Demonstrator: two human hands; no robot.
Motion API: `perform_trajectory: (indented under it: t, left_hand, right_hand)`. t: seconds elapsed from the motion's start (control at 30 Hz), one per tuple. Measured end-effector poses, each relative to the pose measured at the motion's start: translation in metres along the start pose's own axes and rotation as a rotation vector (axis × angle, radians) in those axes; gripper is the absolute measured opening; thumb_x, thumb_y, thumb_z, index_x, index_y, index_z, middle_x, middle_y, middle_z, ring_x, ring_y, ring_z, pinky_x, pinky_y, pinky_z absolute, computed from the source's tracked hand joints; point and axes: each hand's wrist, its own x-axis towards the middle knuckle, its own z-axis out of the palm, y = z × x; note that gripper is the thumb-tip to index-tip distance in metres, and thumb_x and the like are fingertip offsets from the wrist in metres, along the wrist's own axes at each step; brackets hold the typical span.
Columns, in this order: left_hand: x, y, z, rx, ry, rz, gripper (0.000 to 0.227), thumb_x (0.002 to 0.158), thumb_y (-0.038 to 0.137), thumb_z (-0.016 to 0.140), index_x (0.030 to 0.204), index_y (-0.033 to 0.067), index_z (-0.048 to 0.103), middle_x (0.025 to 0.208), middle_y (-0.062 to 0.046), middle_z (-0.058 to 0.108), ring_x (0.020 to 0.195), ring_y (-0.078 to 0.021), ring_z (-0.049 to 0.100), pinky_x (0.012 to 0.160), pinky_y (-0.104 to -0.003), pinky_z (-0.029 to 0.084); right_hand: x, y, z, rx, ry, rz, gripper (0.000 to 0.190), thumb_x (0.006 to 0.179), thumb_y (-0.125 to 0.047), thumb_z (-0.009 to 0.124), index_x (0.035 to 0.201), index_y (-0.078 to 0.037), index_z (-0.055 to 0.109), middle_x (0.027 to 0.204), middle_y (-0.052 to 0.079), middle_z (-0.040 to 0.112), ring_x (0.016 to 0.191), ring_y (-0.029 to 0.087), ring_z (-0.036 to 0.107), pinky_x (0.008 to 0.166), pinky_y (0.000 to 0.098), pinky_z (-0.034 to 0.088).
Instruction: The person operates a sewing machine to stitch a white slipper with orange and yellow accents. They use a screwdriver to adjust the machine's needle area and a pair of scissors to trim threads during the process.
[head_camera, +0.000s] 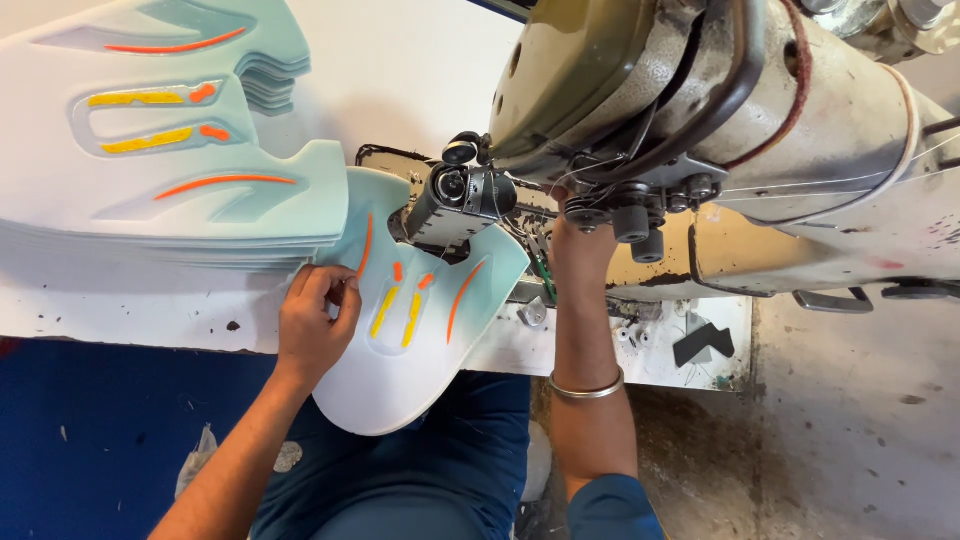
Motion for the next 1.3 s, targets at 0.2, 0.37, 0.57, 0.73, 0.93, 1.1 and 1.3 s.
perform_trajectory:
  t: [0.2,0.37,0.57,0.73,0.93,1.1,1.3]
  left_hand:
    - [0.001,0.000,-0.001,0.004,-0.005,0.014,0.011,0.090,-0.001,0.071,0.101,0.0007,0.066,0.088,-0.008,0.063,0.069,-0.0148,0.064,0.062,-0.028,0.053]
    - [0.000,-0.002,-0.002,0.007,-0.009,0.023,0.012,0.090,-0.001,0.071,0.100,0.0010,0.066,0.087,-0.008,0.063,0.069,-0.0153,0.063,0.064,-0.029,0.053]
    - [0.000,0.000,0.001,-0.008,0.001,0.017,0.012,0.090,-0.002,0.071,0.101,0.0005,0.066,0.088,-0.009,0.063,0.069,-0.0158,0.064,0.062,-0.029,0.052]
    - [0.000,0.001,0.000,0.015,-0.007,-0.012,0.012,0.089,-0.002,0.071,0.100,0.0006,0.067,0.086,-0.009,0.063,0.067,-0.0164,0.063,0.060,-0.030,0.051]
    - [-0.001,0.003,-0.001,0.010,0.017,0.010,0.011,0.091,-0.001,0.071,0.100,0.0003,0.066,0.087,-0.010,0.063,0.067,-0.0173,0.063,0.062,-0.030,0.052]
    - [-0.001,-0.001,0.000,0.001,0.000,-0.001,0.011,0.091,-0.001,0.070,0.101,0.0004,0.067,0.089,-0.010,0.064,0.067,-0.0169,0.064,0.062,-0.030,0.053]
    - [-0.001,0.000,-0.001,-0.002,0.004,0.007,0.011,0.090,-0.001,0.070,0.100,0.0005,0.066,0.089,-0.009,0.063,0.068,-0.0167,0.064,0.063,-0.030,0.053]
  right_hand:
    - [0.005,-0.001,0.002,0.106,-0.030,0.088,0.020,0.102,-0.002,0.052,0.121,0.001,0.061,0.115,0.010,0.065,0.100,0.019,0.064,0.096,0.0368,0.057]
    - [0.017,0.021,-0.007,0.163,-0.100,0.084,0.018,0.107,-0.009,0.054,0.121,0.000,0.059,0.113,0.010,0.065,0.097,0.020,0.064,0.097,0.0387,0.059]
    - [-0.002,0.003,0.009,-0.118,-0.014,0.218,0.020,0.112,-0.007,0.059,0.115,0.012,0.057,0.107,0.022,0.060,0.090,0.026,0.054,0.083,0.0410,0.046]
    - [-0.021,-0.075,0.067,0.270,0.014,0.034,0.025,0.102,-0.006,0.050,0.125,0.002,0.056,0.120,0.013,0.066,0.098,0.023,0.074,0.090,0.0399,0.065]
    - [-0.008,-0.039,0.023,-0.031,0.020,-0.104,0.022,0.103,0.001,0.054,0.125,0.004,0.059,0.120,0.013,0.065,0.104,0.021,0.069,0.095,0.0415,0.064]
    - [-0.002,-0.024,0.014,-0.013,-0.016,-0.066,0.023,0.102,-0.002,0.056,0.124,0.003,0.059,0.116,0.011,0.066,0.101,0.020,0.067,0.092,0.0390,0.063]
    - [0.008,-0.001,0.008,0.014,-0.011,0.166,0.021,0.106,-0.009,0.057,0.121,0.004,0.063,0.111,0.012,0.070,0.096,0.022,0.070,0.089,0.0359,0.058]
